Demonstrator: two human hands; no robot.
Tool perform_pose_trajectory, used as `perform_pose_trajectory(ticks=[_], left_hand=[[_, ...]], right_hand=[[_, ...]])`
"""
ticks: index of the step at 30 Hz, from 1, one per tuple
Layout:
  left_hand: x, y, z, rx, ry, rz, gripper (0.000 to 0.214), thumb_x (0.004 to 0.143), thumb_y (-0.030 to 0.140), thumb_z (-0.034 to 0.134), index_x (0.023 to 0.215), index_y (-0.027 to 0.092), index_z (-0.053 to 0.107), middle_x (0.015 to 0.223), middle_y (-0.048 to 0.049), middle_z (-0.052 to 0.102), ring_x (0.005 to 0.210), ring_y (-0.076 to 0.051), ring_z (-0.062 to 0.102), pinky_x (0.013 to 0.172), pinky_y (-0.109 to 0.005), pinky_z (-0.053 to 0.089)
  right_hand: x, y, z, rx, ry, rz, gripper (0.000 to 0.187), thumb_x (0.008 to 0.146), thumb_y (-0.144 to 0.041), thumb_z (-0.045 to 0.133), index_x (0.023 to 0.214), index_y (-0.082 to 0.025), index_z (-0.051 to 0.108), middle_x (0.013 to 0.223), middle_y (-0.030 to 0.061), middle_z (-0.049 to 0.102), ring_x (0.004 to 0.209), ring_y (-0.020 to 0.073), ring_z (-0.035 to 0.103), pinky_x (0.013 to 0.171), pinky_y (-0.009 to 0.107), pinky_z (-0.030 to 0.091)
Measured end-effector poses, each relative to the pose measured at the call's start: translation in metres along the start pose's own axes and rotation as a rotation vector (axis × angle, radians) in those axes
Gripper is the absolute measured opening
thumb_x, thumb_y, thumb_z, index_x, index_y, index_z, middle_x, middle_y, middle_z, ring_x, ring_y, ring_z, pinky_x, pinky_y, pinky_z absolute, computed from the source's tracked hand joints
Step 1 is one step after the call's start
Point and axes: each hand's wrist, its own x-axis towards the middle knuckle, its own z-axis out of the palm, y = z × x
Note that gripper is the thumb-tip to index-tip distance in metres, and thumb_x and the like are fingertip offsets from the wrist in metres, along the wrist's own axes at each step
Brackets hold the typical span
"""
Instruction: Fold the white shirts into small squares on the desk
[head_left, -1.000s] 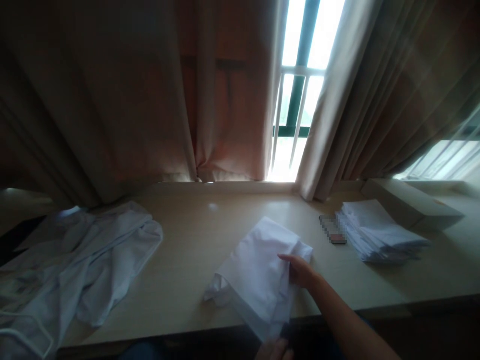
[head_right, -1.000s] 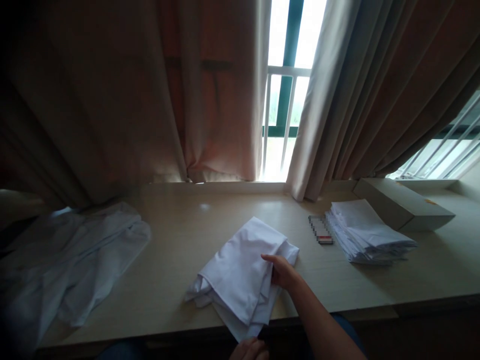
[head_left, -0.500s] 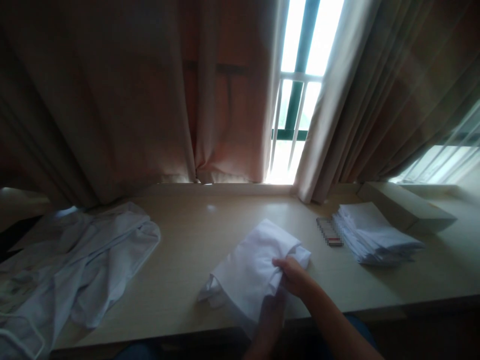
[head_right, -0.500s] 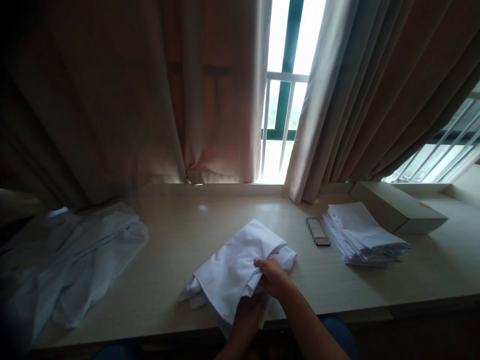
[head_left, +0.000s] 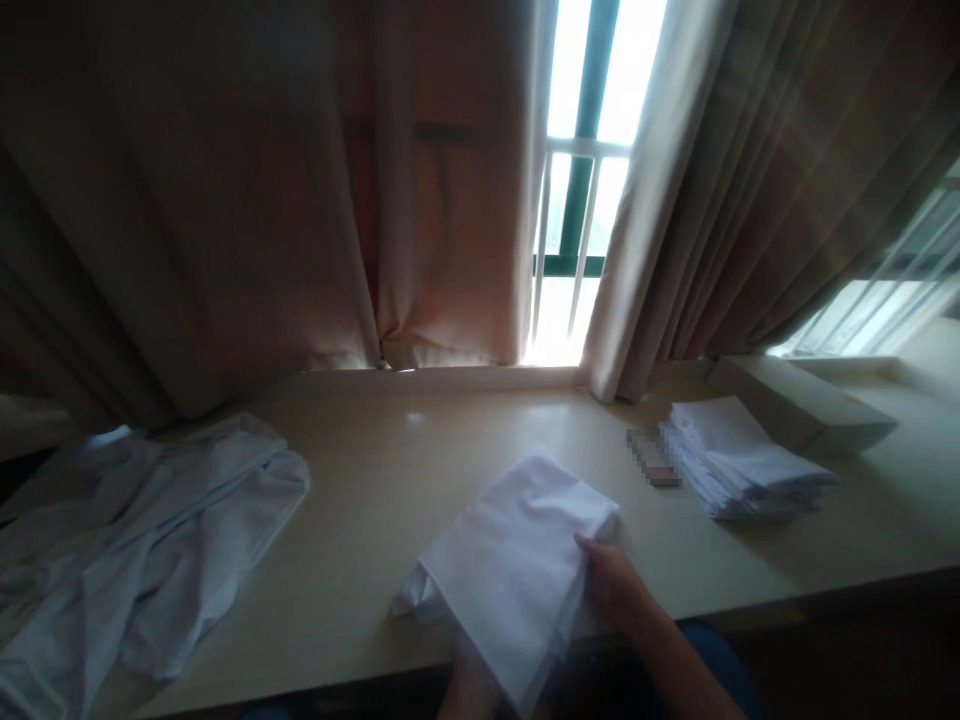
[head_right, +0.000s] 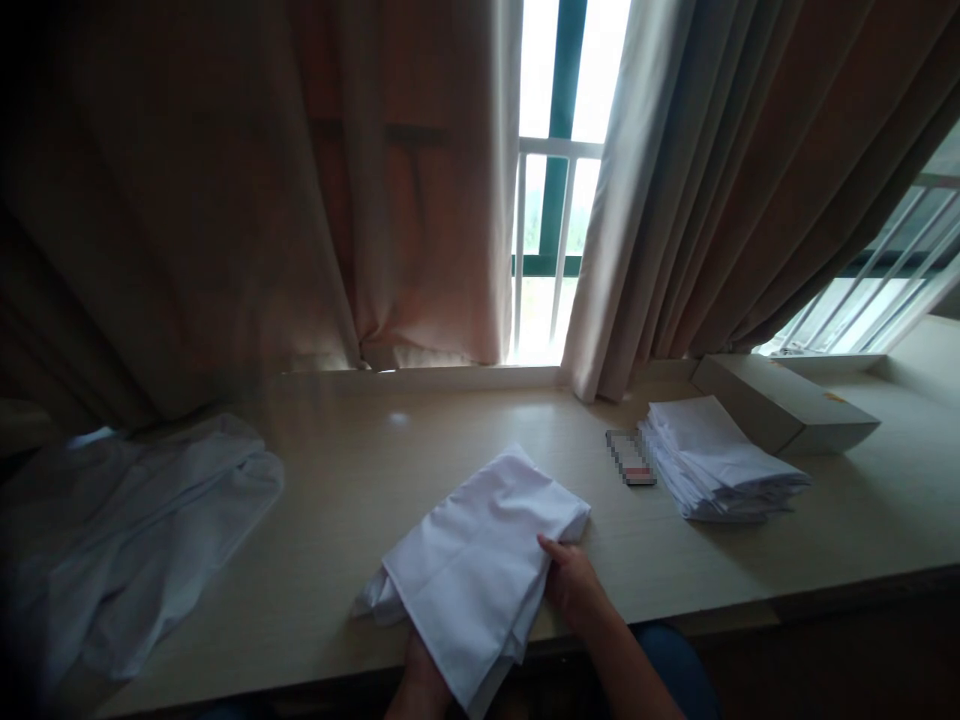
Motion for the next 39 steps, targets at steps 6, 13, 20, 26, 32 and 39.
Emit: perform_pose_trajectory(ticks=[6,13,20,26,32,39], left_hand=[[0.002,-0.007,-0.028,-0.07,-0.006,-0.02,0.041,0.083,0.055,0.045,0.109,0.028,0.062,0.108,-0.0058,0.07,0.119,-0.025,0.055,0.111,-0.046,0.029],[-0.041,0.047,0.015,-0.209,0.232,0.084,0.046,0.081,0.056,0.047,0.113,0.026,0.062,0.109,-0.0108,0.07,0.119,-0.032,0.056,0.1,-0.054,0.042],[-0.046,0.052,0.035,-0.094,0.207,0.18,0.055,0.076,0.053,0.063,0.119,0.018,0.059,0.115,-0.0151,0.067,0.111,-0.032,0.061,0.093,-0.047,0.05],[-0.028,0.036,0.031,0.079,0.568,0.297,0.039,0.067,0.006,0.07,0.105,0.013,0.062,0.088,-0.007,0.072,0.08,-0.021,0.07,0.075,-0.035,0.058],[-0.032,0.039,0.032,0.054,0.565,0.284,0.036,0.067,0.002,0.066,0.102,0.013,0.062,0.085,-0.0067,0.072,0.076,-0.02,0.069,0.072,-0.032,0.057],[-0.044,0.084,0.013,-0.114,0.392,0.276,0.02,0.085,0.034,0.055,0.089,0.017,0.064,0.084,-0.008,0.072,0.077,-0.022,0.069,0.073,-0.04,0.056]], right_hand=[[0.044,-0.049,-0.017,-0.032,0.259,-0.033,0.023,0.072,-0.028,0.072,0.088,-0.015,0.062,0.068,0.0031,0.067,0.058,0.0181,0.064,0.055,0.029,0.053],[0.057,-0.062,-0.035,-0.22,0.343,-0.135,0.018,0.064,-0.018,0.071,0.074,-0.016,0.056,0.049,-0.0048,0.053,0.04,0.0098,0.049,0.037,0.02,0.037],[0.066,-0.058,-0.049,-0.335,0.428,-0.184,0.013,0.062,-0.015,0.066,0.07,-0.016,0.055,0.045,-0.0065,0.048,0.038,0.0093,0.044,0.036,0.02,0.031],[0.076,-0.046,-0.062,-0.338,0.477,-0.139,0.01,0.061,-0.011,0.061,0.067,-0.016,0.055,0.047,-0.0036,0.053,0.041,0.0126,0.05,0.038,0.023,0.037],[0.078,-0.045,-0.067,-0.305,0.531,-0.122,0.012,0.06,-0.013,0.061,0.064,-0.019,0.051,0.044,-0.0048,0.049,0.036,0.0122,0.046,0.034,0.023,0.036],[0.08,-0.046,-0.066,-0.274,0.533,-0.096,0.014,0.059,-0.012,0.06,0.068,-0.018,0.052,0.048,-0.0026,0.054,0.04,0.014,0.052,0.036,0.024,0.04]])
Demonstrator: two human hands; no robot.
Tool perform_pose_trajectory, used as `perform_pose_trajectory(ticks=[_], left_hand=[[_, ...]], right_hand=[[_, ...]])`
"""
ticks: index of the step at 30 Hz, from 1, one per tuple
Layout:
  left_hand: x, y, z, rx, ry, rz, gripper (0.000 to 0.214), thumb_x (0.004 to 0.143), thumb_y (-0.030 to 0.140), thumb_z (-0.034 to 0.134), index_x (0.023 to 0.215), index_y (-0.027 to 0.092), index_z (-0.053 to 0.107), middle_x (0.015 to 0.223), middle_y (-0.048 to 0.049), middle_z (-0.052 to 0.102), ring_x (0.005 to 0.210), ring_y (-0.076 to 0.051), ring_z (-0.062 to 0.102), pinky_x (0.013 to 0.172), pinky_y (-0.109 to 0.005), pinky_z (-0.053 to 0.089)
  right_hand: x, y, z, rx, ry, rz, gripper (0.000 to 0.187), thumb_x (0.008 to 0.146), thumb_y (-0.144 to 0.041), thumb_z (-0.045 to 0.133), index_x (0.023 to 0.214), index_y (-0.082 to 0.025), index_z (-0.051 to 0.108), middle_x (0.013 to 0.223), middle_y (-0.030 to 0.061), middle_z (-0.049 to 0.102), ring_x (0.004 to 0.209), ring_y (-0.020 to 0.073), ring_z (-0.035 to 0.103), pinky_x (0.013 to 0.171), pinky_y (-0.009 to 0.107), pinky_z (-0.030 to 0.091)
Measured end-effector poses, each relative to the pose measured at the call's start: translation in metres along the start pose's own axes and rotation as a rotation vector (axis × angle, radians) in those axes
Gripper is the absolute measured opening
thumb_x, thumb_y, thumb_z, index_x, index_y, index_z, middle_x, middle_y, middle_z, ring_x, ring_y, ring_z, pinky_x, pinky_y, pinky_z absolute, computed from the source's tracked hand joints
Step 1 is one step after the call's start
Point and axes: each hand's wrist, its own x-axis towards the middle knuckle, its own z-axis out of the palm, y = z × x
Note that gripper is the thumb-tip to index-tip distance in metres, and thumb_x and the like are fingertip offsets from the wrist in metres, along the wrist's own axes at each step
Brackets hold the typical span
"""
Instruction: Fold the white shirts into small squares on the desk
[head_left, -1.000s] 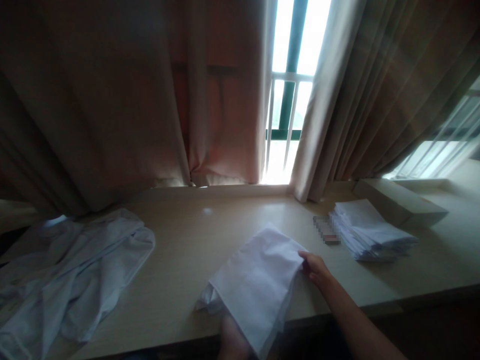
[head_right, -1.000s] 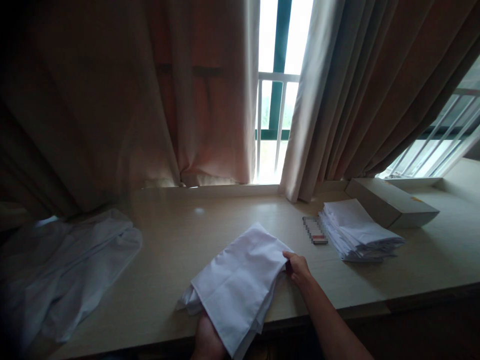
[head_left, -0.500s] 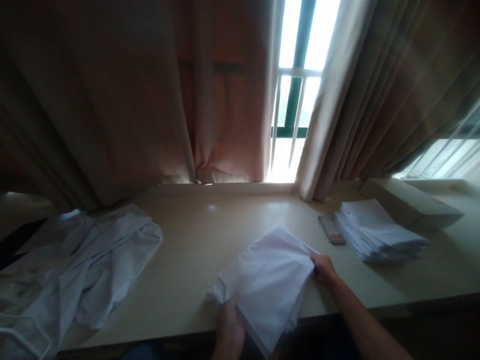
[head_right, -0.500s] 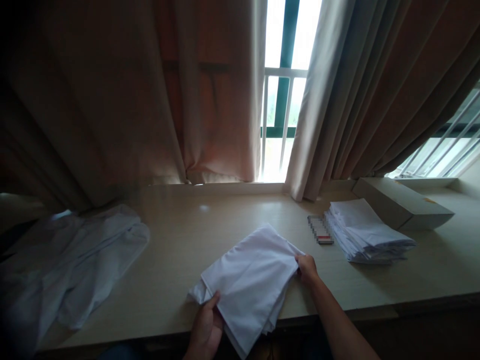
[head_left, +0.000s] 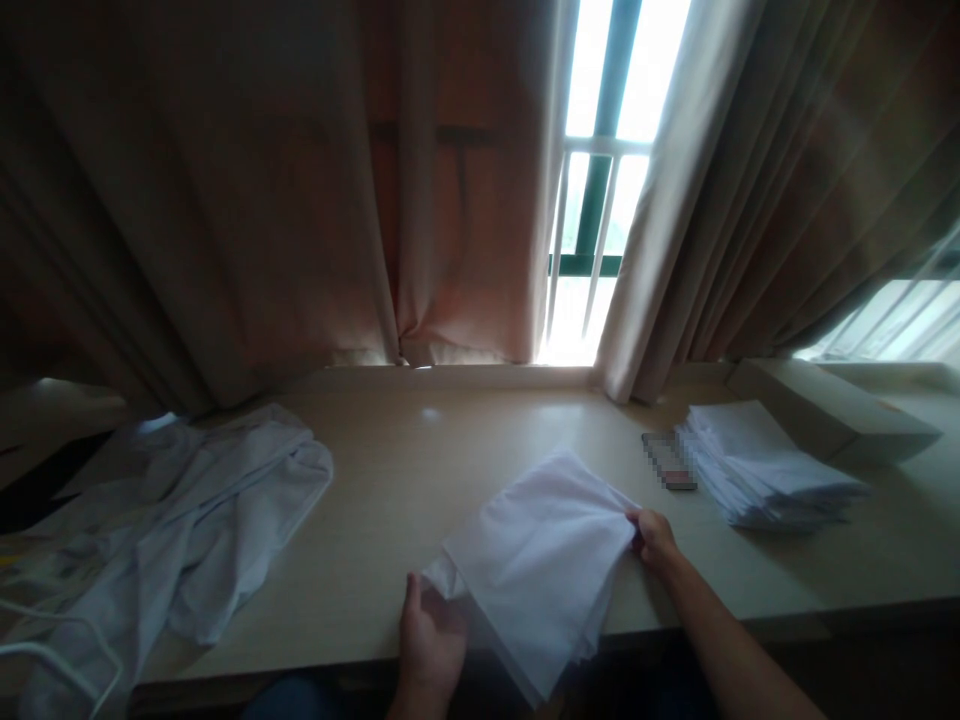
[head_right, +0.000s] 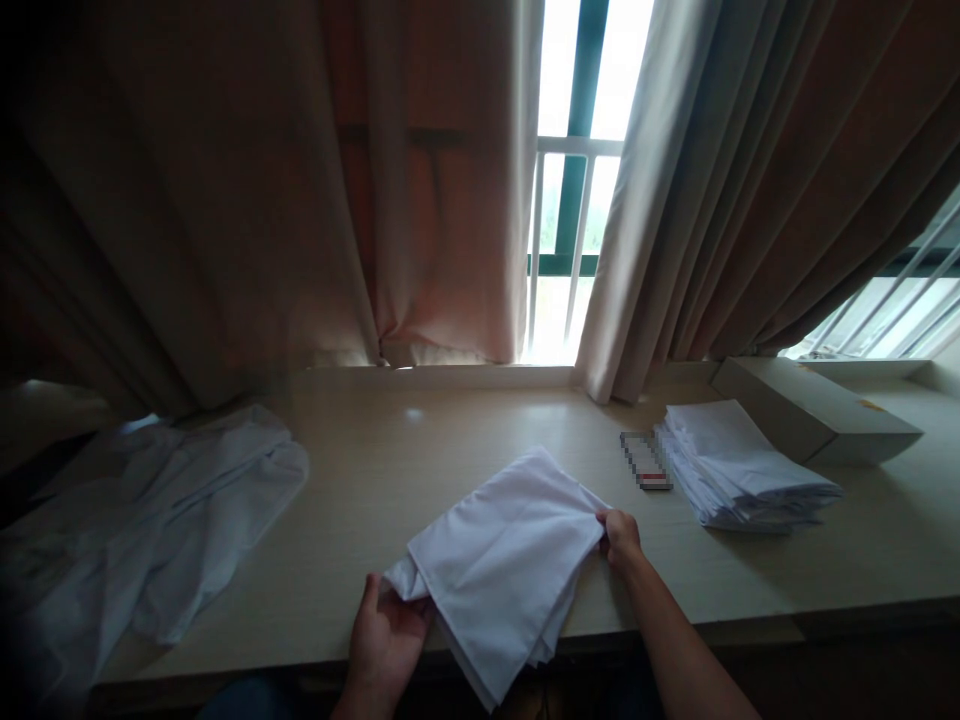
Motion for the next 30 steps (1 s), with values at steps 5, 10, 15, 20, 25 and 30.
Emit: perform_pose_trajectory(ticks=[5,10,15,20,25,30], left_hand=[[0.009,0.01,0.008,-0.002,-0.063,-0.048,0.014,0.083,0.025,0.056,0.089,0.017,0.065,0.086,-0.0082,0.072,0.08,-0.023,0.069,0.078,-0.042,0.055],[0.01,0.002,0.027,0.105,0.004,-0.028,0.025,0.078,0.009,0.057,0.102,0.013,0.062,0.081,-0.0065,0.072,0.073,-0.019,0.069,0.075,-0.038,0.057],[-0.008,0.0,0.008,0.114,-0.019,-0.041,0.013,0.08,0.017,0.06,0.092,0.015,0.061,0.084,-0.0063,0.071,0.076,-0.02,0.07,0.075,-0.04,0.057],[-0.043,-0.034,0.002,0.43,-0.025,-0.08,0.029,0.072,0.024,0.073,0.098,0.015,0.062,0.088,-0.0095,0.072,0.082,-0.024,0.07,0.073,-0.037,0.055],[-0.047,-0.049,0.008,0.774,0.058,0.044,0.028,0.067,0.032,0.075,0.085,0.015,0.061,0.067,-0.004,0.068,0.065,-0.023,0.067,0.059,-0.032,0.051],[-0.055,-0.027,0.011,1.354,-0.07,0.259,0.035,0.068,0.052,0.07,0.062,0.021,0.054,0.048,0.0016,0.054,0.045,-0.017,0.052,0.047,-0.026,0.04]], right_hand=[[-0.006,-0.003,0.0,-0.018,0.012,-0.002,0.013,0.061,-0.013,0.062,0.067,-0.019,0.052,0.044,-0.0039,0.05,0.036,0.0126,0.047,0.033,0.023,0.035],[-0.013,-0.007,0.001,-0.015,0.002,-0.001,0.013,0.061,-0.011,0.061,0.066,-0.018,0.052,0.044,-0.0038,0.05,0.036,0.0121,0.047,0.035,0.023,0.037],[-0.015,-0.007,-0.001,0.006,-0.042,-0.011,0.013,0.061,-0.011,0.065,0.067,-0.016,0.055,0.049,-0.0024,0.055,0.041,0.0131,0.053,0.039,0.023,0.043],[-0.018,-0.007,-0.004,-0.003,-0.081,-0.032,0.016,0.06,-0.014,0.07,0.072,-0.015,0.058,0.054,0.0,0.06,0.047,0.0152,0.058,0.042,0.024,0.046],[-0.025,-0.008,-0.004,-0.058,-0.064,-0.117,0.017,0.06,-0.015,0.07,0.072,-0.015,0.059,0.057,0.0021,0.062,0.052,0.0176,0.06,0.048,0.027,0.05],[-0.023,-0.016,-0.011,-0.157,0.064,-0.258,0.031,0.063,-0.022,0.07,0.09,-0.012,0.061,0.073,0.0079,0.068,0.067,0.0242,0.065,0.056,0.032,0.052]])
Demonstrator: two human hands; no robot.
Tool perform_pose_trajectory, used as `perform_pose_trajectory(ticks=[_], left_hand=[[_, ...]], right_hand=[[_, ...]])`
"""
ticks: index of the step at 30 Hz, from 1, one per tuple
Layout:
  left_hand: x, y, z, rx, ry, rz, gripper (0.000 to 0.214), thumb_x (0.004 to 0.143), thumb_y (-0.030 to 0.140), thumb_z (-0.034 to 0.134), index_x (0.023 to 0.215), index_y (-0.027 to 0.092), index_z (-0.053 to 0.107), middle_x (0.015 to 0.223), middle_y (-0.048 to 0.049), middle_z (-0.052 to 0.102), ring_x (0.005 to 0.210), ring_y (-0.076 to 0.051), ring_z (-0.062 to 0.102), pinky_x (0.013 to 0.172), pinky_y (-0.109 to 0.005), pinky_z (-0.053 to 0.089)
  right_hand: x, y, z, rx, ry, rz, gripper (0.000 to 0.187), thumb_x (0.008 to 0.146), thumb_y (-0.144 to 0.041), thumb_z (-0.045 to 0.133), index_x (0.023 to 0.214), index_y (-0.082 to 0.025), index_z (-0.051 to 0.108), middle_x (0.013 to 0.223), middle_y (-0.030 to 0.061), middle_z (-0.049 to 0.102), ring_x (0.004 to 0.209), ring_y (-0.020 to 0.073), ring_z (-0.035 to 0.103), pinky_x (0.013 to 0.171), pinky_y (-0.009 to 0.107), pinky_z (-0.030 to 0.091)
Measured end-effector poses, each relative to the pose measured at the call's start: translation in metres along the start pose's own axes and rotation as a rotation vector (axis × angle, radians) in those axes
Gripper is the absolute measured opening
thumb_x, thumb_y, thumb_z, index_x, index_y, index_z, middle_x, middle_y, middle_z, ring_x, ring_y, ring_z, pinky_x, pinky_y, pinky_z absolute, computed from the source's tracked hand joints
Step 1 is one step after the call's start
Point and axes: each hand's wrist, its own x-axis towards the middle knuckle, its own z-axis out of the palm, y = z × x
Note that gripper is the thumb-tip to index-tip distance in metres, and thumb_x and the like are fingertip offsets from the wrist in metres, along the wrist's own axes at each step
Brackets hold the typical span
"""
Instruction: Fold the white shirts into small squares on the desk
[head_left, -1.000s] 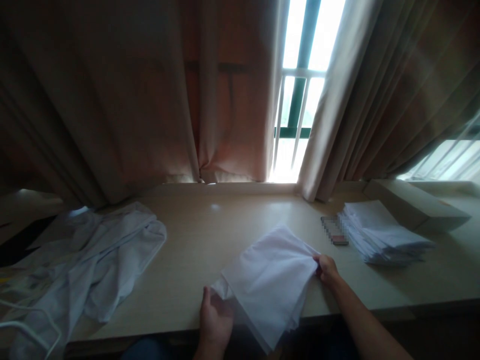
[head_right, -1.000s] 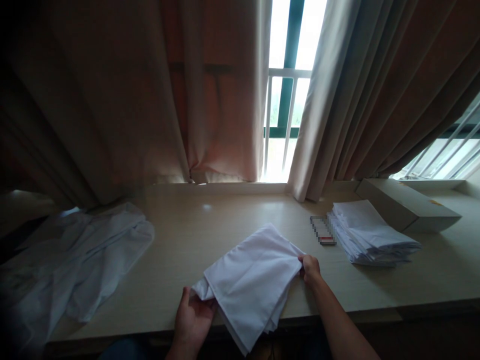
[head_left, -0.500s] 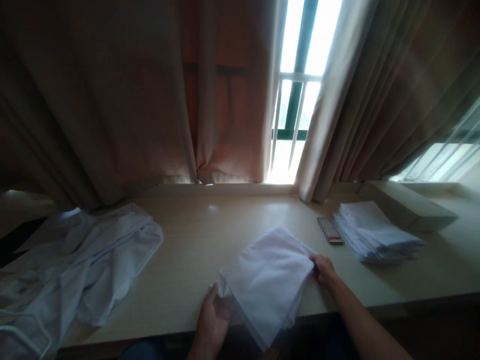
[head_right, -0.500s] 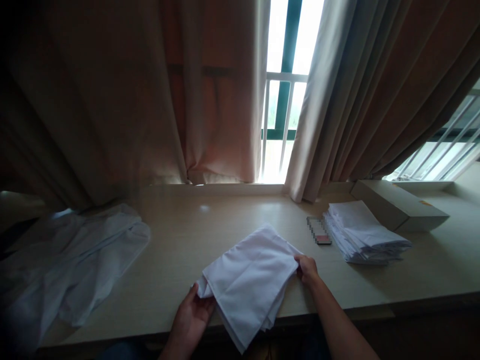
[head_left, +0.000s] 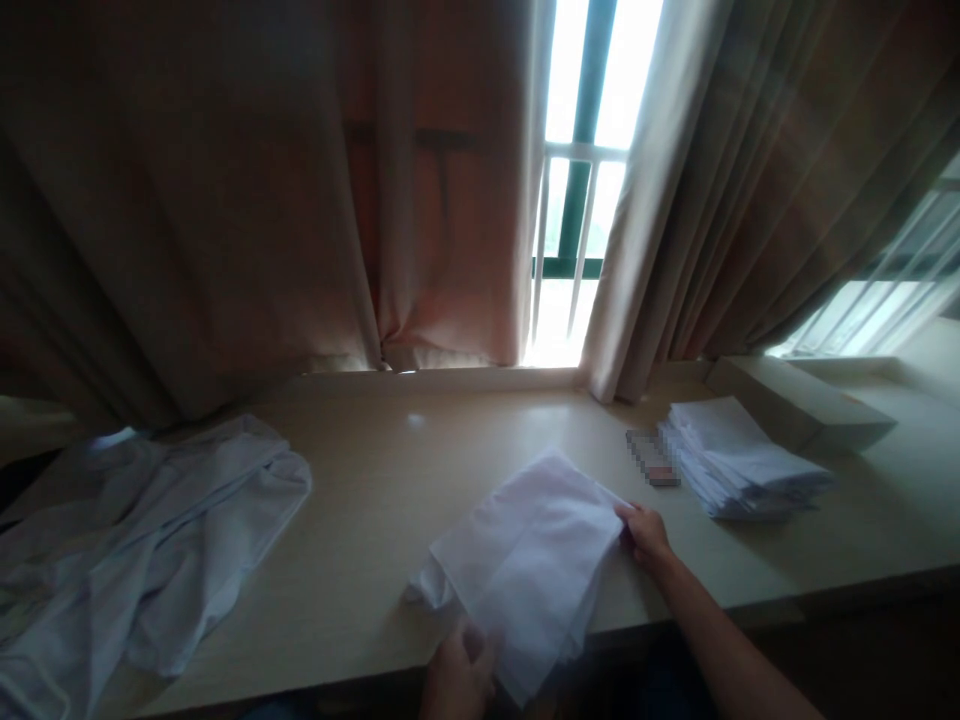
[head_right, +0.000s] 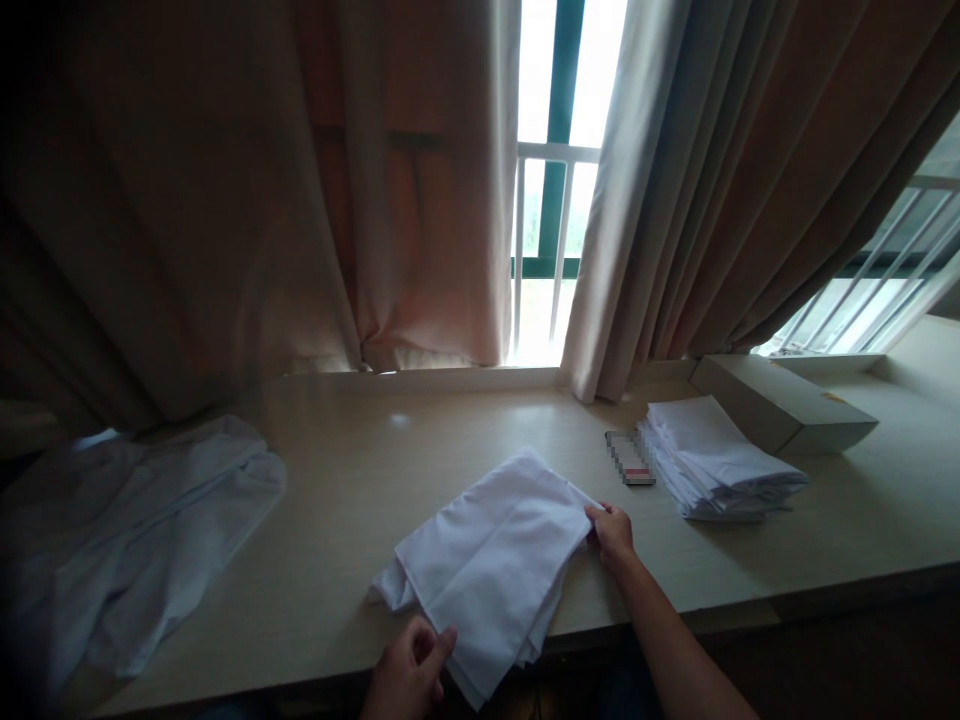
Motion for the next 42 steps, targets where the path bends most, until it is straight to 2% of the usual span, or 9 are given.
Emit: perform_pose_trajectory(ticks=[5,10,15,19,24,30,35,39,42], left_hand=[[0.039,0.054,-0.013,0.065,0.15,0.468,0.017,0.069,0.039,0.072,0.076,0.024,0.068,0.082,-0.0045,0.068,0.081,-0.023,0.061,0.083,-0.031,0.046],[0.102,0.049,0.003,0.223,0.001,0.733,0.045,0.068,0.038,0.074,0.11,0.024,0.067,0.131,-0.0083,0.059,0.133,-0.031,0.038,0.116,-0.046,0.014],[0.123,-0.006,0.002,0.939,-0.082,0.71,0.061,0.085,0.05,0.051,0.142,0.034,0.038,0.156,0.0008,0.023,0.145,-0.03,0.01,0.116,-0.056,0.0],[0.125,-0.021,-0.001,1.175,-0.045,0.746,0.063,0.09,0.054,0.037,0.147,0.038,0.02,0.158,0.0027,0.011,0.146,-0.028,0.005,0.116,-0.055,0.006],[0.128,-0.023,0.001,1.179,-0.023,0.765,0.065,0.089,0.057,0.036,0.148,0.038,0.018,0.158,0.002,0.011,0.146,-0.029,0.006,0.116,-0.055,0.007],[0.128,-0.025,-0.002,1.137,-0.017,0.796,0.067,0.087,0.062,0.037,0.147,0.039,0.02,0.159,0.0008,0.012,0.145,-0.031,0.009,0.115,-0.056,0.009],[0.126,-0.026,-0.003,1.115,0.01,0.823,0.069,0.086,0.062,0.04,0.147,0.039,0.019,0.159,0.0004,0.014,0.145,-0.03,0.013,0.114,-0.056,0.013],[0.125,-0.026,-0.004,1.1,0.043,0.858,0.068,0.086,0.059,0.043,0.147,0.039,0.02,0.158,0.0008,0.015,0.145,-0.03,0.014,0.114,-0.055,0.015],[0.123,-0.024,-0.005,1.089,0.044,0.865,0.067,0.086,0.058,0.044,0.147,0.038,0.023,0.158,0.0,0.017,0.144,-0.03,0.015,0.114,-0.055,0.017]], right_hand=[[-0.018,-0.014,0.012,-0.121,0.121,-0.291,0.056,0.07,-0.025,0.068,0.123,-0.015,0.053,0.131,0.0151,0.054,0.127,0.0271,0.045,0.103,0.036,0.039],[-0.062,-0.003,0.05,-0.565,-0.283,-0.831,0.062,0.084,-0.044,0.058,0.14,-0.022,0.043,0.151,0.0079,0.033,0.143,0.0262,0.014,0.116,0.047,0.001],[-0.064,0.031,0.057,-1.159,-0.309,-0.742,0.075,0.089,-0.063,0.038,0.15,-0.021,0.025,0.157,0.0079,0.011,0.144,0.0312,-0.002,0.111,0.056,-0.008],[-0.057,0.041,0.051,-1.3,-0.288,-0.743,0.078,0.089,-0.068,0.03,0.152,-0.023,0.017,0.158,0.007,0.006,0.144,0.0319,-0.002,0.111,0.056,-0.005],[-0.064,0.02,0.063,-1.326,-0.284,-0.838,0.073,0.092,-0.062,0.03,0.148,-0.016,0.029,0.155,0.0133,0.021,0.143,0.0344,0.008,0.111,0.058,-0.001],[-0.072,-0.022,0.122,-1.192,-0.328,-1.128,0.061,0.098,-0.048,0.022,0.142,-0.009,0.04,0.146,0.0178,0.038,0.14,0.0288,0.023,0.114,0.048,0.009],[-0.058,-0.002,0.156,-1.209,-0.436,-1.109,0.056,0.098,-0.045,0.03,0.141,-0.01,0.041,0.147,0.0167,0.037,0.139,0.0286,0.026,0.113,0.049,0.013],[-0.052,0.023,0.156,-1.154,-0.388,-1.112,0.056,0.098,-0.042,0.028,0.145,-0.011,0.034,0.151,0.0132,0.031,0.142,0.0265,0.019,0.114,0.049,0.009],[-0.046,0.011,0.15,-1.08,-0.383,-1.145,0.05,0.097,-0.039,0.032,0.139,-0.014,0.042,0.148,0.0113,0.038,0.14,0.0248,0.024,0.114,0.047,0.009]])
